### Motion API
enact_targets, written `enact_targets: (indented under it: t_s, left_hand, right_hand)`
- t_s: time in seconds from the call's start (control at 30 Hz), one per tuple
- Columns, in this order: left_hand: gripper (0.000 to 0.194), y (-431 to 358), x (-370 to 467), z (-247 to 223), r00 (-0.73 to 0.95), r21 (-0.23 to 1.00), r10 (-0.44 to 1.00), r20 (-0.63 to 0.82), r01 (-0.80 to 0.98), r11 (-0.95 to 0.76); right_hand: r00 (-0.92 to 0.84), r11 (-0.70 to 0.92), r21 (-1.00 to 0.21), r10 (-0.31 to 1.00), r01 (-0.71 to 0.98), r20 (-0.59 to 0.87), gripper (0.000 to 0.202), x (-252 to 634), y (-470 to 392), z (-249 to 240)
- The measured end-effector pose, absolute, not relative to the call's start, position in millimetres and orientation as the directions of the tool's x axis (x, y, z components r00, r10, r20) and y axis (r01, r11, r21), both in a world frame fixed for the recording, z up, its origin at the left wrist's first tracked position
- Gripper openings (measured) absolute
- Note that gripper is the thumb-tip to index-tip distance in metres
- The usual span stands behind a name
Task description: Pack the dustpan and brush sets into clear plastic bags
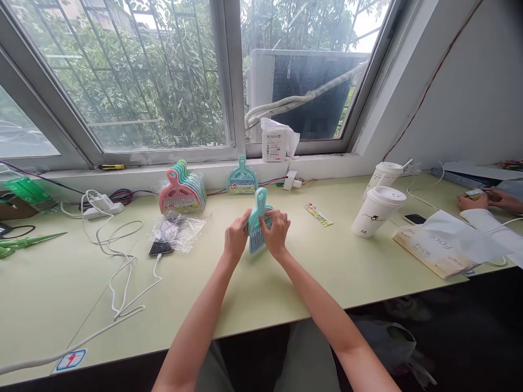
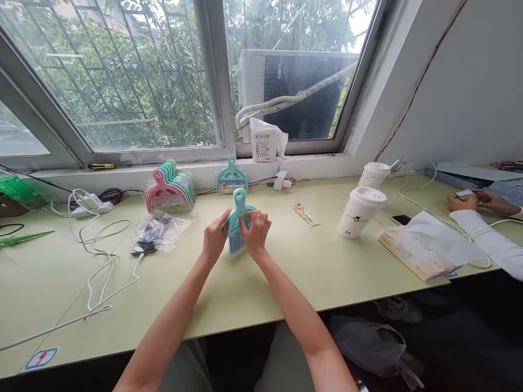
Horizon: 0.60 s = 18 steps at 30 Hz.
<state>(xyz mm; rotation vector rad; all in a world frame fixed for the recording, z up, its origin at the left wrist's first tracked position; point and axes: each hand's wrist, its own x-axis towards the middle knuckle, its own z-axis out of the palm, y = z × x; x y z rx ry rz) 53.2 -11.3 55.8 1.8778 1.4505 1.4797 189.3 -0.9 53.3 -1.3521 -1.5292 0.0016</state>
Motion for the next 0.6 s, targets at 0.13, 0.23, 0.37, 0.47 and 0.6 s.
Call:
enact_targets:
  t_s: [0.13, 0.23, 0.37, 0.47, 0.6]
  left_hand:
    - [0.045, -4, 33, 62, -0.229, 0.680, 0.814, 0.534, 0.689, -0.253]
    - [0.046, 6, 11, 63, -0.350, 0.659, 0.783, 0.514, 0.746, -0.099]
    - [0.038, 19, -4, 51, -0.372, 0.741, 0.905, 0.204, 0.663, 0.106]
    - [0.031, 24, -5, 38, -0.340, 0.711, 0.927, 0.160, 0.691, 0.131]
    - [0.032, 24, -5, 27, -0.329, 0.657, 0.896, 0.298, 0.751, 0.058]
  right_hand:
    - [0.231, 0.325, -0.555, 0.666, 0.766, 0.709, 0.020, 198, 1, 60]
    - [0.250, 0.220, -0.540, 0.705, 0.813, 0.663, 0.019, 215, 14, 61]
    - [0.257, -0.017, -0.465, 0.851, 0.885, 0.458, 0.020, 245, 42, 42]
    - [0.269, -0.140, -0.367, 0.906, 0.920, 0.326, 0.022, 264, 55, 22]
    - [0.271, -0.179, -0.293, 0.911, 0.939, 0.311, 0.033, 272, 60, 9]
